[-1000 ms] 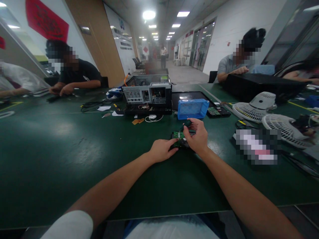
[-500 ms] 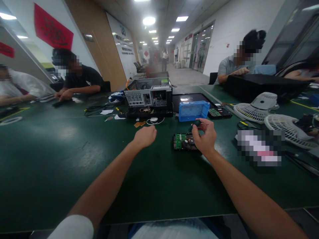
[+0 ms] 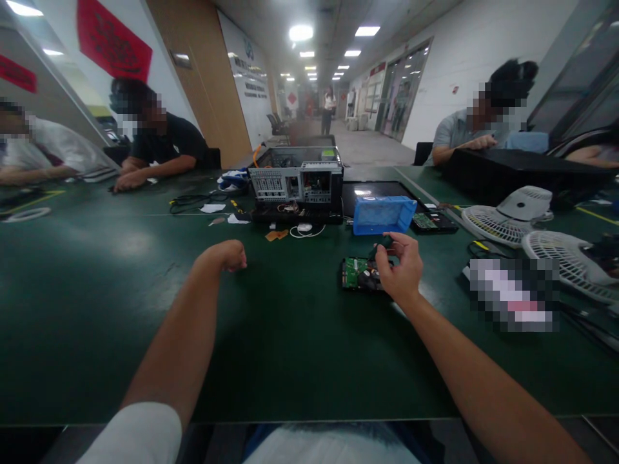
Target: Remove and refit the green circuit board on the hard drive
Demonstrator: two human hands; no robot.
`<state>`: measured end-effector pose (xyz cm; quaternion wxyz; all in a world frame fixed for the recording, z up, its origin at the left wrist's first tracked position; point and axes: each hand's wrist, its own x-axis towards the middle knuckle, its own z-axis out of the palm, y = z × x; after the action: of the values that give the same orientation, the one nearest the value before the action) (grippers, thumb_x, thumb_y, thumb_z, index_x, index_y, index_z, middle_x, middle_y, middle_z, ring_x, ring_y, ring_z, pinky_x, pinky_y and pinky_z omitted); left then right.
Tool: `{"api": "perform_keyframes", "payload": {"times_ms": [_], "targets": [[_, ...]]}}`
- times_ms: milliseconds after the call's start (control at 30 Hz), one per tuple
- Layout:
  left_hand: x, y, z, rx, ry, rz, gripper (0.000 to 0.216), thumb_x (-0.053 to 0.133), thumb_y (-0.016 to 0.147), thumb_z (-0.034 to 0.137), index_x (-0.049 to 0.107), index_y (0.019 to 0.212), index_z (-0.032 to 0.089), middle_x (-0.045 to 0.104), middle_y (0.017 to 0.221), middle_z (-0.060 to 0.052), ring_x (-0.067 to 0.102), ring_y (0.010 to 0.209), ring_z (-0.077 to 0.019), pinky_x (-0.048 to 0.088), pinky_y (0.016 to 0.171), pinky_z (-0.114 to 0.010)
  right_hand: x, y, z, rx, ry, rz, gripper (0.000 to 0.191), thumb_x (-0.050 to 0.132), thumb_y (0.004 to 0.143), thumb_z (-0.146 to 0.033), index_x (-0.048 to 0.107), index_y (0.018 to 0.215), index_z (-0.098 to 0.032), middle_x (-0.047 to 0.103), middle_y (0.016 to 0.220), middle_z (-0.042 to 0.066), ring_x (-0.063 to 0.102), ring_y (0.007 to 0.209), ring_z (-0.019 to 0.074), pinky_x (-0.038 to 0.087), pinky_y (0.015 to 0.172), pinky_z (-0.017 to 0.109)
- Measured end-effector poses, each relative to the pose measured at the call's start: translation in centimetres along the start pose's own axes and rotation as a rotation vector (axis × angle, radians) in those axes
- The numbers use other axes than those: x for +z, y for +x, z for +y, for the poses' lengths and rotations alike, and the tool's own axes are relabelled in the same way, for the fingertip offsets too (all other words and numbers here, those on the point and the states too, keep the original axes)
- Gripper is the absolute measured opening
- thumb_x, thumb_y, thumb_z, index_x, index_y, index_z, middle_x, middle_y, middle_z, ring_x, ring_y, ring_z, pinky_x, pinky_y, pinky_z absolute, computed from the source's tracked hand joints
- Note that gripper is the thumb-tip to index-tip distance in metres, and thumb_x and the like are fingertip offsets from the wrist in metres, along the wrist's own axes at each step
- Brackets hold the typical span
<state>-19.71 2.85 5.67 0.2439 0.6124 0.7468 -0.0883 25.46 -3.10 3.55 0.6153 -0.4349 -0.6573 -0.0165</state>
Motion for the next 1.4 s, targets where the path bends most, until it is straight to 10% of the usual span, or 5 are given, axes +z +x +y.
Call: {"api": "perform_keyframes", "payload": {"times_ms": [567,867,1000,1400], "targets": [[0.4,-0.5,3.0,0.145,-0.009,0.014,0.009,0.064,0.068,0.021,0.068,0.075,0.019,0.071,0.071,-0.004,0.067,0.069,-0.0194,0.047,0.064,-0.025,-0.4,0.4,0.4,0.074,-0.020,0.018,0.040,0.067,0.087,-0.030,0.055,0.123,-0.021,0.069,0.111,0.009,0.069,0.078,0.0190,0.059,0.075,0.038],[6.0,-3.9,14.5,0.767,-0.380,0.293,0.018,0.063,0.088,0.031,0.068,0.101,0.020,0.072,0.095,-0.004,0.068,0.086,-0.0179,0.053,0.076,-0.028,-0.5,1.2,5.3,0.444,0.071,0.179,0.045,0.070,0.082,-0.042,0.058,0.119,-0.019,0.068,0.107,0.008,0.068,0.079,0.0190,0.059,0.073,0.037],[10.1,-5.3,18.5,0.813,-0.557,0.349,0.017,0.062,0.091,0.032,0.067,0.102,0.020,0.072,0.093,-0.003,0.067,0.083,-0.0170,0.055,0.075,-0.030,-1.1,1.7,9.3,0.653,0.144,0.290,0.048,0.074,0.074,-0.040,0.059,0.113,-0.018,0.065,0.107,0.009,0.067,0.071,0.0184,0.060,0.063,0.036],[11.8,-5.5,18.2,0.842,-0.486,0.550,0.011,0.061,0.090,0.022,0.066,0.100,0.020,0.066,0.096,-0.003,0.062,0.078,-0.0147,0.053,0.072,-0.028,-1.0,1.1,11.6,0.707,-0.047,0.219,0.049,0.069,0.077,-0.047,0.067,0.116,-0.018,0.070,0.097,0.008,0.063,0.060,0.0170,0.057,0.059,0.034]]}}
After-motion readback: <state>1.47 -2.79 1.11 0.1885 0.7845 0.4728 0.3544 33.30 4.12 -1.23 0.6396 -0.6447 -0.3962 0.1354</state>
